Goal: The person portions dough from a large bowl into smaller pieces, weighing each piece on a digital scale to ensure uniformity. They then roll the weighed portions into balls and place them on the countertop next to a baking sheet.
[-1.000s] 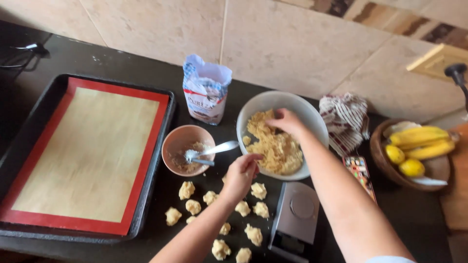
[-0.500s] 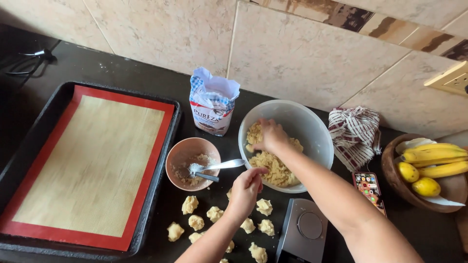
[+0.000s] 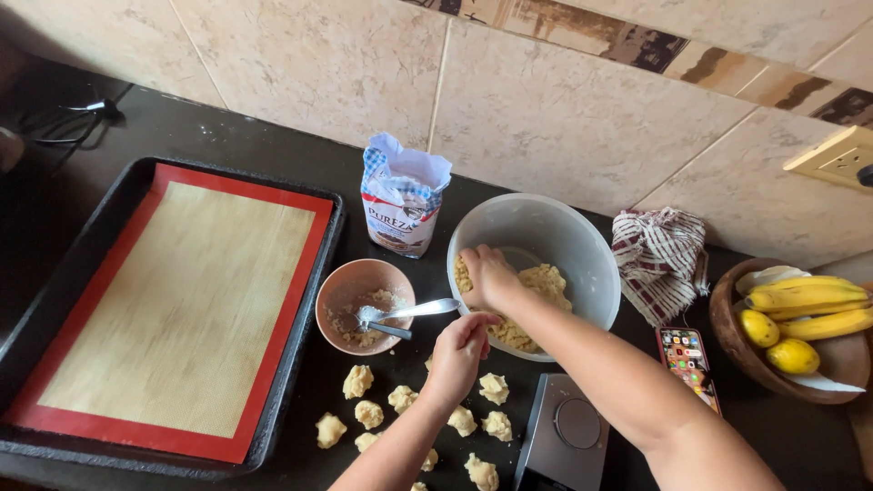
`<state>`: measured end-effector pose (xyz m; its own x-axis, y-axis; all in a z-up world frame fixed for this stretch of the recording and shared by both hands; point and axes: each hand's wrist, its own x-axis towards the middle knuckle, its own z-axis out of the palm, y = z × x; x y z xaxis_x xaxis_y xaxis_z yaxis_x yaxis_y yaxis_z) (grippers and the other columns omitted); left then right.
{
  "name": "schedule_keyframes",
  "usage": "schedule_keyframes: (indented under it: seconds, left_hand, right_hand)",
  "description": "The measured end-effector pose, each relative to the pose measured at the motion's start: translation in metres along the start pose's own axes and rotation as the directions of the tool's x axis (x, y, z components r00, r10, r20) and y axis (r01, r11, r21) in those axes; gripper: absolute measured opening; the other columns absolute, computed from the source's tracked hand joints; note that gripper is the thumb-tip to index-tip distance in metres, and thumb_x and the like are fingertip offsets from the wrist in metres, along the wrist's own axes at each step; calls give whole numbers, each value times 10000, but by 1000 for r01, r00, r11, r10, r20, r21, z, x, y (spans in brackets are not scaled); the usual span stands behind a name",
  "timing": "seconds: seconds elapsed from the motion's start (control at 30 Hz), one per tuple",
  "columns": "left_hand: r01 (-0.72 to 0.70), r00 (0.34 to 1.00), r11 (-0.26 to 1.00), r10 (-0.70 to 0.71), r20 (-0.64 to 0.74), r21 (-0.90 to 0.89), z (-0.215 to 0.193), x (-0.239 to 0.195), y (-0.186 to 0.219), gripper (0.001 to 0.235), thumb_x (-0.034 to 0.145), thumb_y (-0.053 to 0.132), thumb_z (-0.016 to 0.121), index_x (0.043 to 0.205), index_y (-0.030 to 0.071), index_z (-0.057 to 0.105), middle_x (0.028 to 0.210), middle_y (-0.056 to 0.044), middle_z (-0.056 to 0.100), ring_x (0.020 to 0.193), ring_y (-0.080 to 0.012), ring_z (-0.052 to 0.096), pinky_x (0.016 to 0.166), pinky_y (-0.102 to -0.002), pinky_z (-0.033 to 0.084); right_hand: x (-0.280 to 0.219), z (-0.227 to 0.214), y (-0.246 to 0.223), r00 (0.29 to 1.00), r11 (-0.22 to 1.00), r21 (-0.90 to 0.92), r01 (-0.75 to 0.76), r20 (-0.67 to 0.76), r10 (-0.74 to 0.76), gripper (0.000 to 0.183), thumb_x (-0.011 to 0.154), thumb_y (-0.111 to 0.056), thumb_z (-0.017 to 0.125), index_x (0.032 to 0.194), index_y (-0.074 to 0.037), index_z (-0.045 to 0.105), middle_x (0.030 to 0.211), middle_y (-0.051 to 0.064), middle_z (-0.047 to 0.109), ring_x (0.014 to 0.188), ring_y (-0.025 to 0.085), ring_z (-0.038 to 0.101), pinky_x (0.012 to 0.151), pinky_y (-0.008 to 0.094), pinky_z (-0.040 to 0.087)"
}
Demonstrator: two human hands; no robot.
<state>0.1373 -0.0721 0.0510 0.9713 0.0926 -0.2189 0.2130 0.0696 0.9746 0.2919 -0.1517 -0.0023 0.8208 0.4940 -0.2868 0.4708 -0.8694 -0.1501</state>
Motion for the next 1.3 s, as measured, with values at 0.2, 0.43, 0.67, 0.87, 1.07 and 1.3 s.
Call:
schedule_keyframes:
  seconds: [0.2,0.43,0.67,0.87,1.07,1.3]
  left_hand:
    - [35,999,999,-35,5,-12,0,3,-8,291,869,65,430,977,109,697,548,-5,545,575,-118,551,612,-246,450]
    - [20,997,937,-43,-60,-349,6,-1,20,288,877,26,427,1004,-20,682,530,-107,557,461,-160,546,495,-232,464]
    - [157,912,498,-404,-68,-853,55,58,34,553,904,485,510,1126,-20,542,1029,-173,562,1005,-268,547,946,-394,395]
    - [218,918,255,-381,110,-942,87,85,31,612,825,535,617,1015,-47,636,907,-234,654,785,-337,658,751,-433,526]
    - [297,924,204,-307,227,-933,95,101,8,563,840,454,629,1087,-52,634,1079,-253,635,996,-389,628,912,-516,466]
    - [297,901,308,-404,158,-904,84,68,53,444,783,389,718,939,-23,662,890,-178,677,771,-305,676,635,-353,557]
  right_hand:
    - [32,17,29,994,990,109,-87,-60,94,629,553,-292,723,1158,-199,581,1055,110,607,1011,342,627,860,411,538]
    - [-29,-50,44,893,440,897,-39,-166,418,610,595,-104,787,1167,-154,584,1070,116,641,984,291,617,772,398,536]
    - [-125,-109,-13,868,-76,965,251,-189,458,590,747,-36,662,1278,-61,405,999,52,393,908,187,506,671,258,490]
    - [-131,-69,-2,729,451,824,343,-537,425,565,731,-151,726,1236,-79,484,1049,151,541,1015,322,549,845,403,467]
    - [-135,-73,11,756,459,856,238,-460,465,646,661,-234,716,1261,-154,489,1125,148,579,1091,323,559,962,440,433]
    - [-128,-104,16,750,546,822,160,-461,475,490,887,-546,517,1048,-103,652,1038,141,662,1043,292,607,928,381,436]
